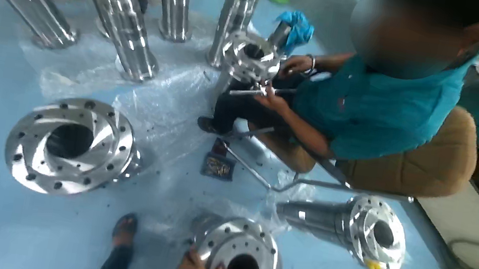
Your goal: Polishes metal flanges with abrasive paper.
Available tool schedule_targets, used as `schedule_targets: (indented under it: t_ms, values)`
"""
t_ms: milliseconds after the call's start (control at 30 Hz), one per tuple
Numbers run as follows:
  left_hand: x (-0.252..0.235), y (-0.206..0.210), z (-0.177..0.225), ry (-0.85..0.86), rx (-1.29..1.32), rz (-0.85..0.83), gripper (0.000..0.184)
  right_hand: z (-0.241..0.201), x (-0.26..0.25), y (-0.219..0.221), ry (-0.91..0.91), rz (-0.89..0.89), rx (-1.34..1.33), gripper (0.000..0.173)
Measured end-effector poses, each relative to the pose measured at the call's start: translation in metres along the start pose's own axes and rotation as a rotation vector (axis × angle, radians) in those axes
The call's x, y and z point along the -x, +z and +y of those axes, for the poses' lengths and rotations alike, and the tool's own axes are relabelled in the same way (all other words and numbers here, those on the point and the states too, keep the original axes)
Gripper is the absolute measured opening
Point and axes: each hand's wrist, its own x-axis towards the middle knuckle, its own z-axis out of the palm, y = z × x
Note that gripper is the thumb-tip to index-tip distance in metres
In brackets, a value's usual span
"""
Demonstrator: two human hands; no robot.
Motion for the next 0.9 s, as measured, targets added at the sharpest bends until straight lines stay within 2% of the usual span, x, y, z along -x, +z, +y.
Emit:
schedule_targets:
  t_ms: [100,167,333,400,500,600,800,900]
  values:
    - [0.0,-0.004,0.002,0.026,-0.058,-0.017,0.057,0.008,-0.049,0.007,-0.037,0.056,0.031,0.043]
    - [0.0,-0.005,0.005,0.034,-0.085,-0.028,0.055,0.013,-0.063,0.011,-0.039,0.053,0.055,0.047]
    - [-0.003,-0.003,0.002,0.04,-0.029,0.023,0.055,0.008,0.004,0.011,0.023,-0.004,-0.011,0.046]
    - [-0.002,-0.003,0.003,0.034,-0.024,0.023,0.055,0.007,0.007,0.009,0.028,0.0,-0.012,0.046]
    - [-0.003,-0.004,0.003,0.05,-0.043,0.018,0.051,0.012,-0.041,0.013,-0.005,0.079,0.04,0.044]
    - [-0.004,-0.004,0.0,0.048,-0.064,-0.025,0.049,0.012,-0.073,0.011,0.004,0.064,0.068,0.046]
    - [-0.002,-0.002,0.004,0.053,-0.027,0.047,0.051,0.011,0.009,0.011,0.02,-0.021,0.009,0.05]
    - [-0.001,0.0,0.002,0.067,-0.037,0.054,0.051,0.012,-0.018,0.013,0.014,0.062,0.05,0.043]
